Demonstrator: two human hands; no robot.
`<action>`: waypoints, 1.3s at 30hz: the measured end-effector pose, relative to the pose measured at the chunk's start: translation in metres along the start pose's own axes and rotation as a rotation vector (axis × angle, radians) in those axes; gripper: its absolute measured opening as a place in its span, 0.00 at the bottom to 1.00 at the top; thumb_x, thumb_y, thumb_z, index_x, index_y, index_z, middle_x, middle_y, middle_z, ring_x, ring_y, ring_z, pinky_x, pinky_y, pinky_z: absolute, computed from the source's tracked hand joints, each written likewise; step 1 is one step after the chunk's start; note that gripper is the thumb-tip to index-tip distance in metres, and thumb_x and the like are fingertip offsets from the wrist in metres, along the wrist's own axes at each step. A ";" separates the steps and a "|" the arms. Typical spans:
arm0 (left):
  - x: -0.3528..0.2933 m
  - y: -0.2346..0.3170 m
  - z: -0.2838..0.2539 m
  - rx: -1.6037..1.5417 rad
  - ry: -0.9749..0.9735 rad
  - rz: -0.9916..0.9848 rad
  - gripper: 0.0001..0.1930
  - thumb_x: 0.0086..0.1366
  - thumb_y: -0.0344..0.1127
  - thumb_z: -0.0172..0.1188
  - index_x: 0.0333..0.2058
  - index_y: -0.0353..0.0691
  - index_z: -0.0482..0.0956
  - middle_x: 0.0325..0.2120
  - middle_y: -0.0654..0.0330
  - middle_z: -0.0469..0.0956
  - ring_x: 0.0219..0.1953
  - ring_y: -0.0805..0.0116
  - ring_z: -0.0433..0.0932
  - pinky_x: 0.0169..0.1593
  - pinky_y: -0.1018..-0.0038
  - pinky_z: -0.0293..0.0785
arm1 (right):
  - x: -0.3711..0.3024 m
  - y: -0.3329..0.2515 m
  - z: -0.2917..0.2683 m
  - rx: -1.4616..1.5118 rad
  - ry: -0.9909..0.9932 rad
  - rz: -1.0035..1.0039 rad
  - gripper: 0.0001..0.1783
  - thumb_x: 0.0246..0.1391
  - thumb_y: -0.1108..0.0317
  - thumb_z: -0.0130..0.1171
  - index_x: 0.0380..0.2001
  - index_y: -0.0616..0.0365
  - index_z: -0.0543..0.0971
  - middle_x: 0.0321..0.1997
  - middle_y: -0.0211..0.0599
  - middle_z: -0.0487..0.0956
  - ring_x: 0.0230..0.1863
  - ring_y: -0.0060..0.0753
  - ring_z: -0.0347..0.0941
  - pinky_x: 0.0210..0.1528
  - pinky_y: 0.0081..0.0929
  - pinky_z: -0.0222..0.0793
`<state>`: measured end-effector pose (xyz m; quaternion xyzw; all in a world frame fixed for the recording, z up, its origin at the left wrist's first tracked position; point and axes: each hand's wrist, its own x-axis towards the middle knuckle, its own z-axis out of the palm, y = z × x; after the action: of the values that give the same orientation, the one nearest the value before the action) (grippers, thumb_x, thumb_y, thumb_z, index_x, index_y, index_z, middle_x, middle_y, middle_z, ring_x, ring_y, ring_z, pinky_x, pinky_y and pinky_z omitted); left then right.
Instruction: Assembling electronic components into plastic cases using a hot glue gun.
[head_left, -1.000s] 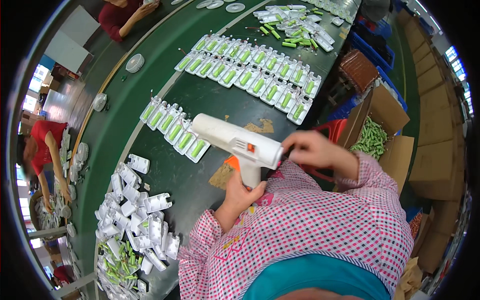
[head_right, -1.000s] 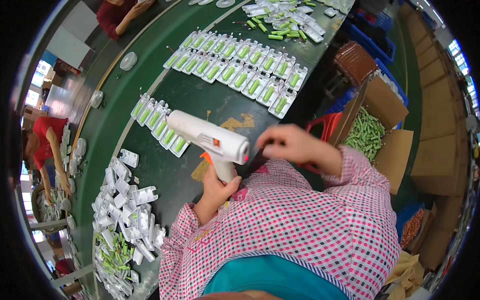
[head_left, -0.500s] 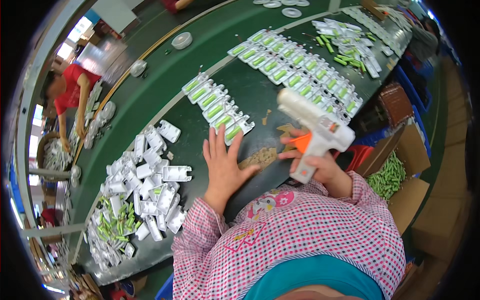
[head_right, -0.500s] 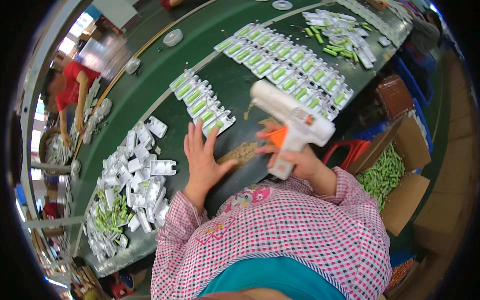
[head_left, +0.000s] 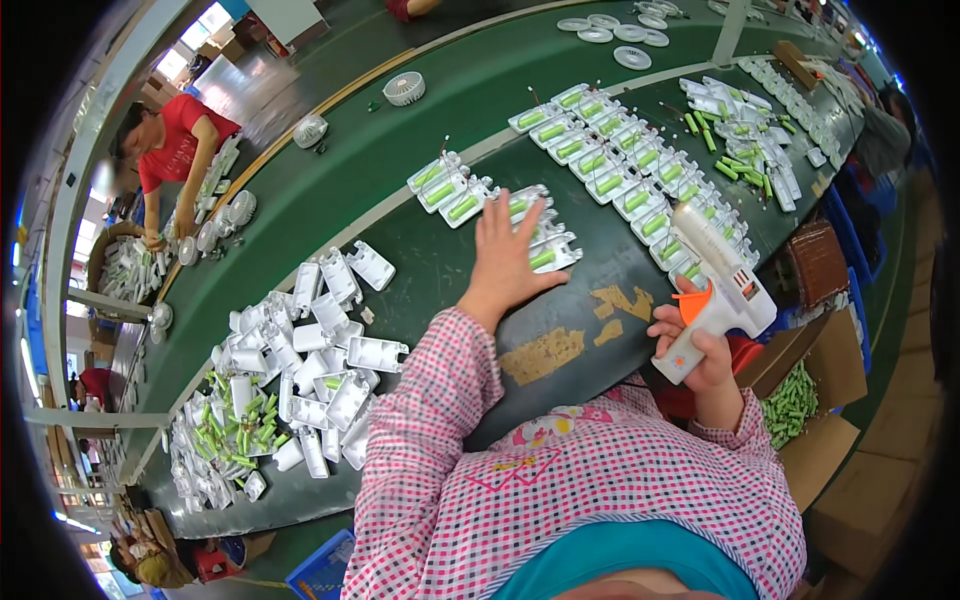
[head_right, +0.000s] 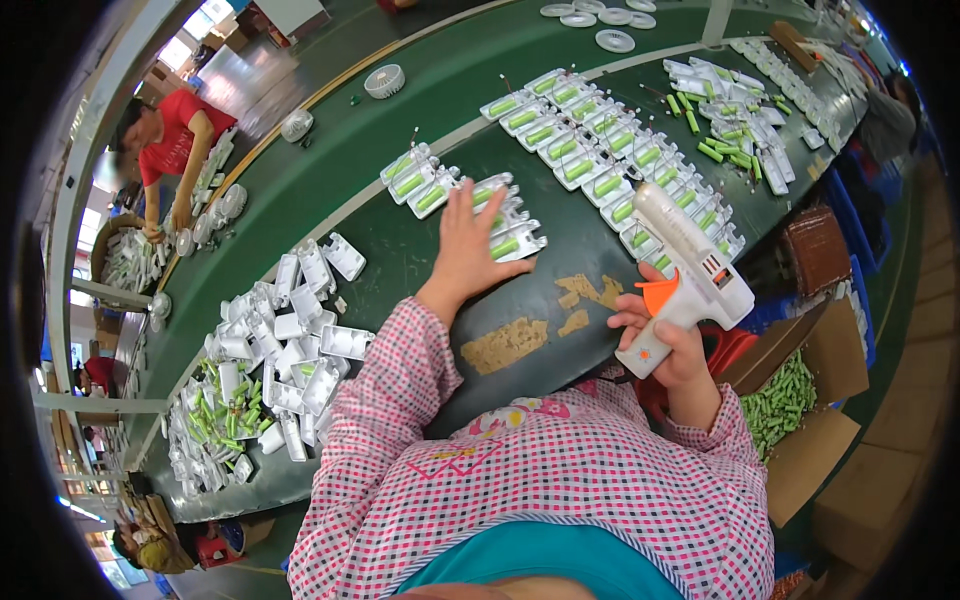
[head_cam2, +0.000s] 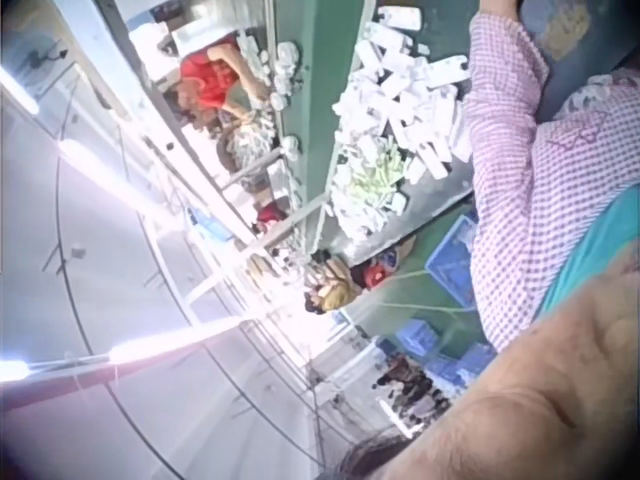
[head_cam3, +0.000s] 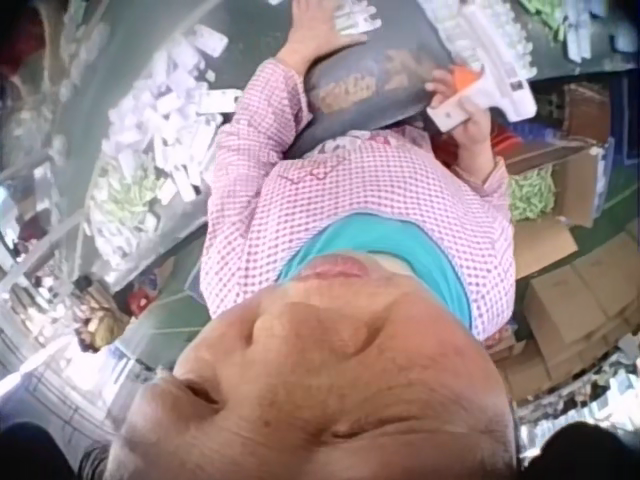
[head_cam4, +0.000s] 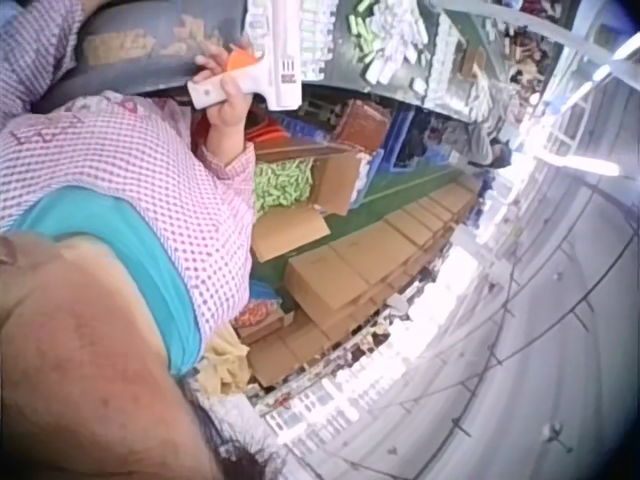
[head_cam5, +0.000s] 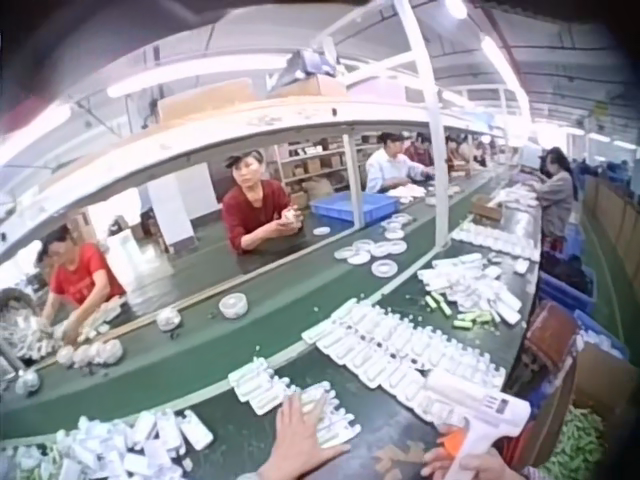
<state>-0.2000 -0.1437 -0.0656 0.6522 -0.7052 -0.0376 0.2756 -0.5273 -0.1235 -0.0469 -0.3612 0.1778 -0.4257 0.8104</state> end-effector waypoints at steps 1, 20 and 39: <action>0.002 0.005 0.001 0.011 0.006 -0.006 0.57 0.39 0.58 0.77 0.68 0.54 0.58 0.69 0.36 0.44 0.70 0.31 0.42 0.68 0.42 0.45 | 0.003 0.002 0.001 0.000 0.001 -0.001 0.47 0.51 0.64 0.59 0.71 0.60 0.49 0.55 0.56 0.76 0.51 0.52 0.78 0.40 0.36 0.79; 0.147 -0.095 0.047 -0.270 0.550 -0.485 0.18 0.68 0.46 0.50 0.43 0.36 0.80 0.40 0.48 0.81 0.47 0.48 0.76 0.53 0.54 0.67 | 0.011 0.016 -0.010 0.000 0.002 0.077 0.47 0.48 0.67 0.63 0.70 0.58 0.53 0.51 0.60 0.77 0.46 0.54 0.80 0.41 0.39 0.79; 0.001 0.041 0.003 -0.066 -0.135 0.011 0.50 0.46 0.55 0.73 0.66 0.49 0.60 0.71 0.41 0.41 0.72 0.34 0.39 0.65 0.34 0.43 | 0.013 0.017 -0.007 -0.022 0.101 0.064 0.48 0.45 0.63 0.64 0.69 0.57 0.55 0.46 0.54 0.79 0.39 0.44 0.80 0.39 0.36 0.79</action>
<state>-0.2386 -0.1398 -0.0511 0.6351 -0.7240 -0.1032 0.2488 -0.5146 -0.1309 -0.0638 -0.3425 0.2346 -0.4152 0.8095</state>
